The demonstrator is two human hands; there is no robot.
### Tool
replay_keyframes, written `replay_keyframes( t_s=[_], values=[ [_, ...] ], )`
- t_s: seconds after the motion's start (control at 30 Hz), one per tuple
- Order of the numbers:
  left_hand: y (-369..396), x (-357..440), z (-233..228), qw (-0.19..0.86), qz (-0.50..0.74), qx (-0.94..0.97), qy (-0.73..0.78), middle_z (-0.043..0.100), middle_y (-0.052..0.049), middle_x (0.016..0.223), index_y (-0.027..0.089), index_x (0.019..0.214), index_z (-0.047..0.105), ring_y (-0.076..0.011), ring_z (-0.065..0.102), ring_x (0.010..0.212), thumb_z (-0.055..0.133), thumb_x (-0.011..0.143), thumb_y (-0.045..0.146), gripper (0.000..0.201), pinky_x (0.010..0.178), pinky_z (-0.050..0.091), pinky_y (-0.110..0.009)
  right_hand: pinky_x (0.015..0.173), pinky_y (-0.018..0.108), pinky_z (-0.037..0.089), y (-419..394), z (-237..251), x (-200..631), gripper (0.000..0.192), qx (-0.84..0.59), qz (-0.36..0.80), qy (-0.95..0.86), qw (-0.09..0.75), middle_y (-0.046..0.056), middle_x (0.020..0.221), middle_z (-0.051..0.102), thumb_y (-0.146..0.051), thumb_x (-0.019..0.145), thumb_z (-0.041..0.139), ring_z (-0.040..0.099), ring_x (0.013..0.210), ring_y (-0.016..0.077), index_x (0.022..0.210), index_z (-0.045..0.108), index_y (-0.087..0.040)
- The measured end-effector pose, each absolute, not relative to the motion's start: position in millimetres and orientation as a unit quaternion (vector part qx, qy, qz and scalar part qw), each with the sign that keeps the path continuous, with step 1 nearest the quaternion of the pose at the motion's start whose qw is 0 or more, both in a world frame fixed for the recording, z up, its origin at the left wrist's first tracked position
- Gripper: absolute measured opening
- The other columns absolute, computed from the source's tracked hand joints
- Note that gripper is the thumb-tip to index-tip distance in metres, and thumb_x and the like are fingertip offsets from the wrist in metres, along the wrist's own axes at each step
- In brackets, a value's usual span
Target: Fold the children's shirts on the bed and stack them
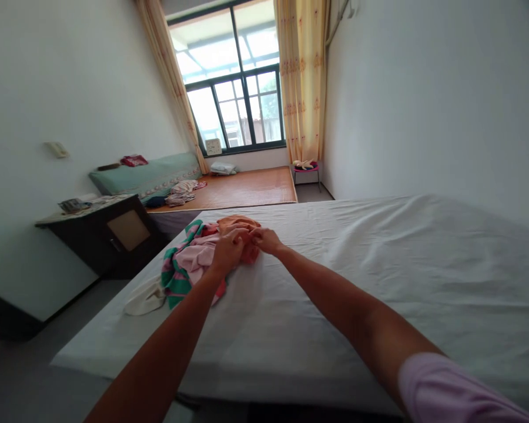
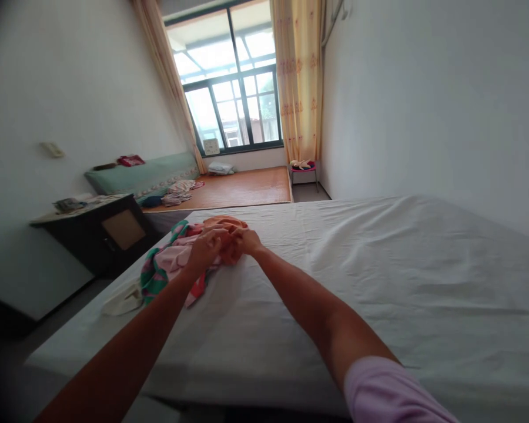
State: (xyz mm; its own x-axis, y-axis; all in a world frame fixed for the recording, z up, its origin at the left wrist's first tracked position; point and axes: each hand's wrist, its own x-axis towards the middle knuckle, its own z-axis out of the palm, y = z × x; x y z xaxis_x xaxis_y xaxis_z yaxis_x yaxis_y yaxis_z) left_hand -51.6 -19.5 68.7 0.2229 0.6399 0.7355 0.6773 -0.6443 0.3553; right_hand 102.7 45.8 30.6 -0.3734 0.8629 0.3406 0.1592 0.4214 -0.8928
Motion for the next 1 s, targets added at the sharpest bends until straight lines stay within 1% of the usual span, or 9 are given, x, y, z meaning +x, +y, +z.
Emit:
replay_keyframes(
  t_s=[0.13, 0.23, 0.27, 0.4, 0.57, 0.7, 0.77, 0.9, 1.0],
  values=[
    [-19, -45, 82, 0.028, -0.498, -0.759, -0.418, 0.067, -0.007, 0.112, 0.02, 0.098, 0.069, -0.0206, 0.058, 0.111, 0.046, 0.079, 0.014, 0.031, 0.104, 0.042, -0.039, 0.07, 0.029, 0.05, 66, 55, 187, 0.019, -0.372, 0.446, -0.561, 0.589, -0.002, 0.082, 0.065, -0.027, 0.074, 0.054, 0.061, 0.075, 0.0139, 0.092, 0.058, -0.024],
    [-7, -38, 83, -0.009, -0.496, -0.748, -0.441, 0.067, -0.006, 0.111, 0.02, 0.1, 0.07, -0.021, 0.06, 0.108, 0.046, 0.077, 0.014, 0.034, 0.099, 0.046, -0.038, 0.075, 0.034, 0.051, 71, 57, 276, 0.024, -0.491, 0.324, -0.486, 0.647, 0.001, 0.095, 0.066, -0.027, 0.077, 0.047, 0.063, 0.082, 0.0161, 0.1, 0.055, -0.024],
    [0, -33, 80, -0.03, -0.494, -0.743, -0.45, 0.067, -0.006, 0.111, 0.02, 0.1, 0.07, -0.0213, 0.06, 0.108, 0.046, 0.076, 0.013, 0.035, 0.097, 0.048, -0.038, 0.079, 0.038, 0.051, 69, 55, 305, 0.025, -0.559, 0.246, -0.48, 0.63, 0.005, 0.098, 0.066, -0.024, 0.075, 0.047, 0.063, 0.087, 0.0187, 0.099, 0.056, -0.022],
    [29, 2, 53, -0.091, -0.462, -0.74, -0.481, 0.066, -0.007, 0.113, 0.02, 0.104, 0.07, -0.023, 0.06, 0.108, 0.046, 0.077, 0.016, 0.036, 0.091, 0.051, -0.038, 0.1, 0.046, 0.04, 49, 37, 378, 0.032, -0.619, 0.12, -0.473, 0.615, 0.016, 0.118, 0.059, -0.017, 0.071, 0.052, 0.056, 0.109, 0.0271, 0.103, 0.058, -0.015],
    [45, 39, 7, -0.118, -0.331, -0.817, -0.457, 0.065, -0.01, 0.115, 0.019, 0.112, 0.067, -0.0268, 0.056, 0.113, 0.06, 0.078, 0.035, 0.038, 0.1, 0.044, -0.042, 0.091, 0.038, 0.048, 29, 6, 377, 0.032, -0.558, 0.114, -0.673, 0.472, 0.009, 0.108, 0.067, -0.037, 0.083, 0.055, 0.061, 0.099, 0.023, 0.108, 0.062, -0.019],
    [43, 36, -22, -0.12, -0.268, -0.847, -0.444, 0.053, -0.014, 0.136, 0.019, 0.123, 0.062, -0.0327, 0.048, 0.125, 0.071, 0.069, 0.05, 0.063, 0.104, 0.04, -0.046, 0.098, 0.046, 0.042, 21, -24, 369, 0.056, -0.62, 0.04, -0.708, 0.335, 0.012, 0.134, 0.056, -0.041, 0.076, 0.068, 0.047, 0.122, 0.031, 0.127, 0.056, -0.02],
    [41, 29, -29, -0.11, -0.248, -0.858, -0.436, 0.048, -0.013, 0.141, 0.021, 0.126, 0.06, -0.0337, 0.046, 0.128, 0.075, 0.065, 0.052, 0.069, 0.105, 0.039, -0.047, 0.097, 0.048, 0.04, 20, -32, 372, 0.05, -0.663, 0.026, -0.687, 0.297, 0.012, 0.135, 0.054, -0.037, 0.08, 0.065, 0.044, 0.124, 0.032, 0.126, 0.057, -0.021],
    [39, 24, -26, -0.09, -0.261, -0.856, -0.438, 0.059, -0.007, 0.127, 0.025, 0.11, 0.066, -0.0258, 0.052, 0.119, 0.057, 0.084, 0.037, 0.03, 0.101, 0.041, -0.041, 0.091, 0.044, 0.042, 21, -32, 380, 0.017, -0.69, 0.046, -0.666, 0.281, 0.008, 0.109, 0.067, -0.025, 0.087, 0.053, 0.053, 0.11, 0.0281, 0.096, 0.068, -0.025],
    [34, 28, -11, -0.098, -0.305, -0.827, -0.462, 0.066, -0.005, 0.103, 0.024, 0.091, 0.066, -0.0222, 0.057, 0.104, 0.048, 0.088, 0.029, 0.019, 0.092, 0.044, -0.037, 0.084, 0.038, 0.045, 20, -21, 380, 0.013, -0.661, 0.073, -0.647, 0.374, 0.006, 0.09, 0.067, -0.025, 0.087, 0.051, 0.058, 0.094, 0.0238, 0.087, 0.064, -0.024]
  ],
)
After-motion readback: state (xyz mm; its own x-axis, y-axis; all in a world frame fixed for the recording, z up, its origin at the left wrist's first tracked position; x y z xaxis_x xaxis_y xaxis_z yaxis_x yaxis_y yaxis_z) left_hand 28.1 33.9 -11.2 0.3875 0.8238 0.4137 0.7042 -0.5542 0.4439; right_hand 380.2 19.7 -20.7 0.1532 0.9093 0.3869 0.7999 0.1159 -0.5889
